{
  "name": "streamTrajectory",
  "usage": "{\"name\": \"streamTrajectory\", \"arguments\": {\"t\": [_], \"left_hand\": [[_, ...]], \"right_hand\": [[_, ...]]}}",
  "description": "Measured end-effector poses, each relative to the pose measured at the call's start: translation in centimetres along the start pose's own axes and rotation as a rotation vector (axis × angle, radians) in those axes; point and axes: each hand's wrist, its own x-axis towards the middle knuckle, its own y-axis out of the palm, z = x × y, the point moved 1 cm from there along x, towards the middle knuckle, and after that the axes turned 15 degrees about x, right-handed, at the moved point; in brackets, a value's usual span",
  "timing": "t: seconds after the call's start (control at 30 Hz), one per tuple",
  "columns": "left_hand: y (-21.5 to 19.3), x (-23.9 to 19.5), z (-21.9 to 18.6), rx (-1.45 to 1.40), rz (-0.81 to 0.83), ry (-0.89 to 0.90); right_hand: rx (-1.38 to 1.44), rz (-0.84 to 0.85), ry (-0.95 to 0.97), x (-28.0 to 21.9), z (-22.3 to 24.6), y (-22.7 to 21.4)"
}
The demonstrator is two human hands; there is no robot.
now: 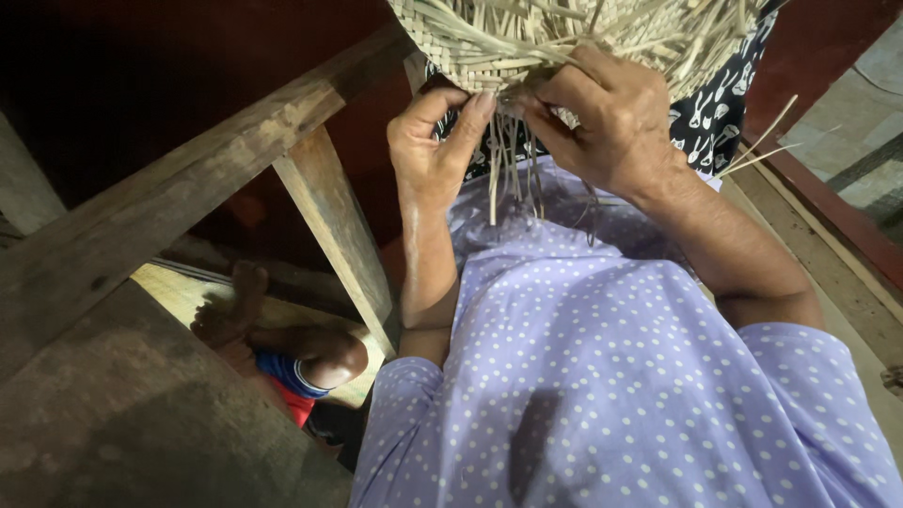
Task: The person weaves a basket by hand, interlacing thin strips of dried plant material into the rim of a partially completed basket. The hands repeatedly tuck and pull the strips to tighten the weave along the edge.
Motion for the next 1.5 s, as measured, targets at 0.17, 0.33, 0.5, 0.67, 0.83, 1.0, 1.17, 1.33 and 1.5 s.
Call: {"name": "streamTrajectory", "arguments": {"t": [0.17, 0.33, 0.5, 0.67, 0.83, 1.0, 1.17, 1.33, 1.5], "left_hand": [[0.4, -0.3, 0.6, -0.099, 0.052, -0.082], [0.5, -0.4, 0.7, -0.137, 0.110, -0.110], [-0.6, -0.4, -0.2, 0.352, 0.092, 0.144], [-0.2, -0.4, -2.0, 0.439, -0.010, 0.215], [-0.6, -0.5, 0.1, 0.035, 0.124, 0.008], [-0.2, -0.9, 1.5, -0.031, 0.162, -0.021], [0.2, -0.9, -0.2, 0.212, 0.131, 0.089], [-1.4, -0.9, -2.4, 0.383, 0.171, 0.185], [-4.4, 0.9, -6.2, 0.311, -0.126, 0.129]], "right_hand": [[0.259, -0.084, -0.155, 0.1, -1.6, 0.4], [0.298, -0.075, -0.213, 0.5, -1.7, 0.0], [0.094, 0.033, -0.093, 0.9, -0.1, -1.1], [0.040, 0.030, -0.093, 1.4, 1.1, -0.9], [0.373, -0.034, -0.075, 1.2, -0.3, -0.1], [0.435, 0.011, -0.062, 1.8, -1.0, -0.7], [0.422, 0.024, 0.039, 2.3, 0.6, -1.8], [0.417, 0.020, -0.058, 2.7, 2.0, -2.1], [0.483, -0.065, 0.110, 1.6, 1.5, -2.4]]}}
